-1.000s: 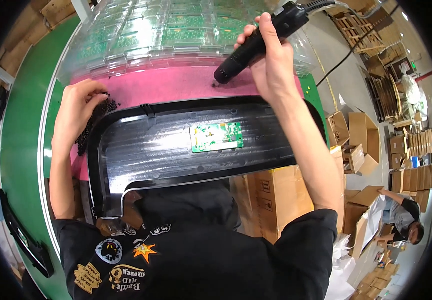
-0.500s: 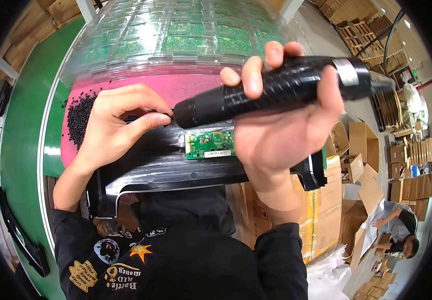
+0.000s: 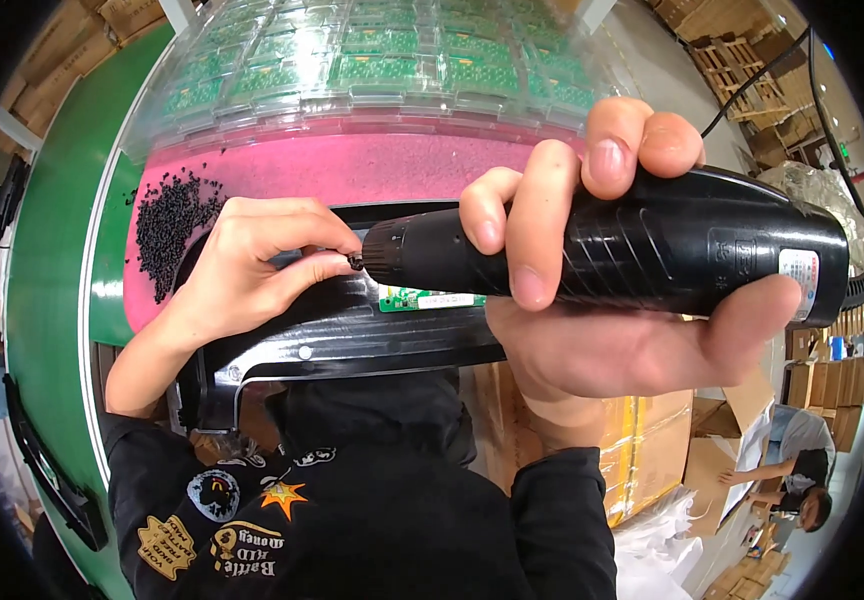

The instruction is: The person is assembling an electronic device by inserting a circuit board into a plastic housing and securing it with an electric screwdriver.

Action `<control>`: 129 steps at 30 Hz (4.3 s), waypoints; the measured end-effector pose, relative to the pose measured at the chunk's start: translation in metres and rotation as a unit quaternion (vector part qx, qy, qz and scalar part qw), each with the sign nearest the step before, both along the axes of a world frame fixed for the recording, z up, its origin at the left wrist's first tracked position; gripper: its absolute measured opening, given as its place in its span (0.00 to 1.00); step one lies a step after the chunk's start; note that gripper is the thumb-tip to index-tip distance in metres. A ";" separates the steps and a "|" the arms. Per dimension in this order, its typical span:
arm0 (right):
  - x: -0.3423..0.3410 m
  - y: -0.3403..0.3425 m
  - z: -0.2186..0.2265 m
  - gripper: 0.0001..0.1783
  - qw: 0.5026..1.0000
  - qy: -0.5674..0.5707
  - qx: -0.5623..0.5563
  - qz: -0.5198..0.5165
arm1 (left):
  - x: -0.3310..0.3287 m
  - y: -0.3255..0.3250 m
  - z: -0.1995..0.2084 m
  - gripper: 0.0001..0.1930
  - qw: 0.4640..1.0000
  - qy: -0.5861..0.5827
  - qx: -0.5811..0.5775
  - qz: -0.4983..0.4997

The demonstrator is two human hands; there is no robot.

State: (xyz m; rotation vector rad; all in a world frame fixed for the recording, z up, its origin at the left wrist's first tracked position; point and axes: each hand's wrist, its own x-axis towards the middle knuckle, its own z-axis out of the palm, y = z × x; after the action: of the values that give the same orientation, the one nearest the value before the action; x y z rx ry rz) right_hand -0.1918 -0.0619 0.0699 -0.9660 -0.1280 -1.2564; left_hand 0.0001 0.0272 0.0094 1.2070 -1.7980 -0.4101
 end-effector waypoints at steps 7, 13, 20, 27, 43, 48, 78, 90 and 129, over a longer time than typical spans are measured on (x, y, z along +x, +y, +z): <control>0.004 -0.001 -0.008 0.34 1.000 0.020 -0.001 0.009 | 0.000 0.003 -0.001 0.08 0.998 -0.032 0.042 0.023; 0.011 -0.001 -0.016 0.31 0.995 0.057 0.083 -0.025 | -0.007 -0.001 0.003 0.13 0.976 -0.198 -0.085 0.039; -0.006 -0.019 -0.023 0.32 0.998 0.028 0.029 0.057 | -0.012 -0.002 0.001 0.13 0.958 -0.252 -0.121 0.059; -0.013 -0.023 -0.013 0.30 0.994 0.026 -0.068 0.083 | -0.018 -0.001 -0.002 0.13 0.974 -0.182 -0.123 0.053; -0.029 -0.050 -0.028 0.26 0.972 0.205 -0.073 -0.090 | -0.011 -0.007 -0.016 0.08 0.984 -0.165 0.010 -0.065; -0.029 -0.055 -0.033 0.25 0.965 0.220 -0.105 -0.099 | -0.016 -0.006 -0.020 0.07 0.981 -0.182 0.004 -0.064; -0.018 -0.016 0.002 0.29 0.978 0.124 -0.155 0.063 | -0.011 -0.006 -0.016 0.05 0.998 -0.024 0.059 -0.005; -0.002 0.000 -0.005 0.32 0.987 0.077 -0.141 0.016 | -0.007 -0.005 -0.015 0.07 0.999 -0.039 0.004 0.000; 0.042 -0.024 -0.040 0.26 0.946 0.272 -0.170 0.039 | 0.005 0.000 -0.020 0.06 0.984 -0.133 0.114 0.016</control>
State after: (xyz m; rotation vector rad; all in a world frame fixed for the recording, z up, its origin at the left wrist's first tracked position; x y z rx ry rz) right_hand -0.1493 -0.0860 0.0297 -1.5616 0.0543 -0.8689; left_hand 0.0049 0.0275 -0.0102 1.5070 -1.9957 -0.4617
